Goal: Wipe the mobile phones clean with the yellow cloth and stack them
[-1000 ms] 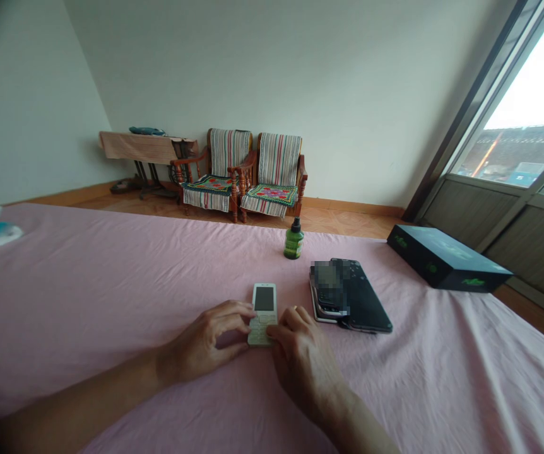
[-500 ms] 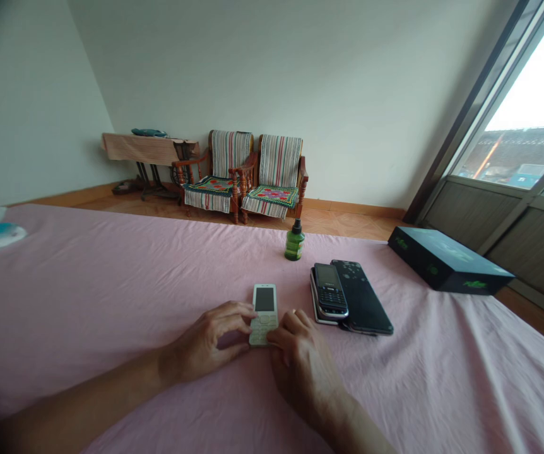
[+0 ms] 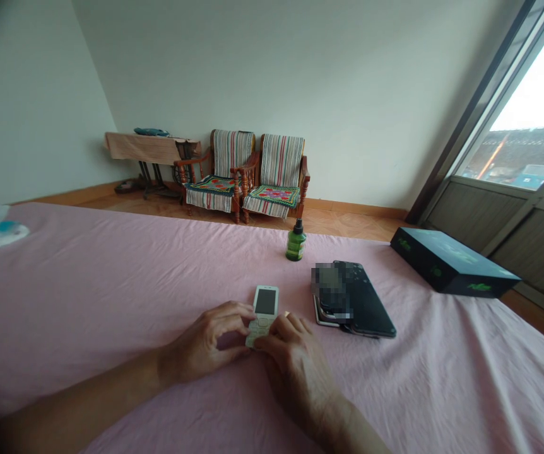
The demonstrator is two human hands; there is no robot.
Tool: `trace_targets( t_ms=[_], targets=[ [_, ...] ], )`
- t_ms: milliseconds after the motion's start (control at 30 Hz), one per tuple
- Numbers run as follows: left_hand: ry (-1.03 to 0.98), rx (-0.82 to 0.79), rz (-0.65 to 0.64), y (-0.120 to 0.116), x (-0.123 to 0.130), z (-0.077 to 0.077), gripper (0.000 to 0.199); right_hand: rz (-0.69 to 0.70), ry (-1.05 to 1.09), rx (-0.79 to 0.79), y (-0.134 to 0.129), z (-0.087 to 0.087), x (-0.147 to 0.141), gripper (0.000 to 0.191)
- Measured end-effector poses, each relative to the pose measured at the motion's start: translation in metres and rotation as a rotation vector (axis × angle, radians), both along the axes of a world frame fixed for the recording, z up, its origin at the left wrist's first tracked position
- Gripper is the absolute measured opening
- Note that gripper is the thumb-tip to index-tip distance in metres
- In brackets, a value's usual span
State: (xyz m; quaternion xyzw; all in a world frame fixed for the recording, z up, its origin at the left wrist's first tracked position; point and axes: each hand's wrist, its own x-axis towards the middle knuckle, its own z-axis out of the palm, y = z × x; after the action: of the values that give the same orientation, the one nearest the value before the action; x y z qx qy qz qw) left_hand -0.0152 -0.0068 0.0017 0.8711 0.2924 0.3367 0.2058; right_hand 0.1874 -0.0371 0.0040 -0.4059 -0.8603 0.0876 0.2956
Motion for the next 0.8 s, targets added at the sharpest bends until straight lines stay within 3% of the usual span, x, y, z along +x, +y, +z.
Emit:
trace_targets(
  t_ms=[233,800],
  targets=[
    [-0.018,-0.007,0.002,-0.0009,0.0001,0.0006,0.009,-0.064,-0.037,-0.034,0.0017,0.0032,-0.0028,0.028],
    [0.008,0.000,0.007,-0.0007,0.0006,0.0001,0.008,-0.053,0.006,-0.018,-0.0035,0.0005,-0.0052,0.031]
  ],
)
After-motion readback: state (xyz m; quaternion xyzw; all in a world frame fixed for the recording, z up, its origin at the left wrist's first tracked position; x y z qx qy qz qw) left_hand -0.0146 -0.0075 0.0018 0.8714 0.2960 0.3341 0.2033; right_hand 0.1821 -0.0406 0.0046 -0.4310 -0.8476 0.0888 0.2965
